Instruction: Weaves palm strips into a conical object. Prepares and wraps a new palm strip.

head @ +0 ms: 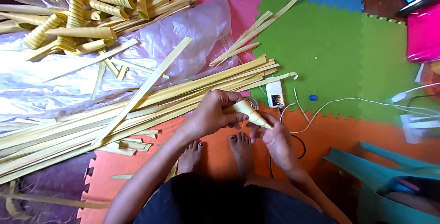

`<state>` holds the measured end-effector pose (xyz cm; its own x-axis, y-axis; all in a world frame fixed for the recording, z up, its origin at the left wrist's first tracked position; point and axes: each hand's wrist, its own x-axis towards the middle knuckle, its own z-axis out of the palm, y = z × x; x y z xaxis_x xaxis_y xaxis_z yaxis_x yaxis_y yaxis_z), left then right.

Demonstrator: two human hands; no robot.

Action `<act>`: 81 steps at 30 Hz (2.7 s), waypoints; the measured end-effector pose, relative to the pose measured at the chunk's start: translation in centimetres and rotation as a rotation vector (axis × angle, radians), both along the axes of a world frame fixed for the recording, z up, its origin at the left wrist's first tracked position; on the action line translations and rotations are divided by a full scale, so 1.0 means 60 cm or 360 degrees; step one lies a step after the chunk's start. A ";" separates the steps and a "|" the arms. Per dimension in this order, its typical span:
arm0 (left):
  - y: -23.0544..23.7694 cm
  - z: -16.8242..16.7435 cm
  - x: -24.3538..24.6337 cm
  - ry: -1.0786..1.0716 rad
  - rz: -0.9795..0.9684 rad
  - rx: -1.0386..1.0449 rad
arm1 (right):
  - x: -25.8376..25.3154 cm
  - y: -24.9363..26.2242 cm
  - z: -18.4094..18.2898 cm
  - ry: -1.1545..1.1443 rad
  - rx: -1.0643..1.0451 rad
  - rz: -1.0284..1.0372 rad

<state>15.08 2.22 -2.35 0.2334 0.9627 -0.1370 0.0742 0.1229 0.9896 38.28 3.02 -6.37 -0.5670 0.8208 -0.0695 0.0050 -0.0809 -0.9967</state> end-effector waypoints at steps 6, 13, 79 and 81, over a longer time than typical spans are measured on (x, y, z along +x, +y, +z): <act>0.004 0.005 -0.007 0.0008 -0.0158 0.0039 | 0.003 0.024 0.028 0.0976 -0.1833 0.0197; 0.007 0.009 -0.011 -0.0004 -0.0091 0.0017 | -0.003 0.009 0.006 0.0120 -0.0223 -0.0063; 0.019 -0.011 -0.051 -0.0131 0.0008 -0.0267 | 0.073 0.000 -0.035 -0.0214 0.0284 -0.0001; 0.020 -0.014 -0.053 -0.0174 -0.0008 -0.0267 | 0.071 -0.005 -0.018 -0.0159 -0.0266 -0.0046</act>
<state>11.89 3.42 -3.17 0.2604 0.9272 -0.2692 -0.0316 0.2869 0.9574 42.57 2.74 -7.42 -0.5269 0.8089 -0.2608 0.0984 -0.2468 -0.9641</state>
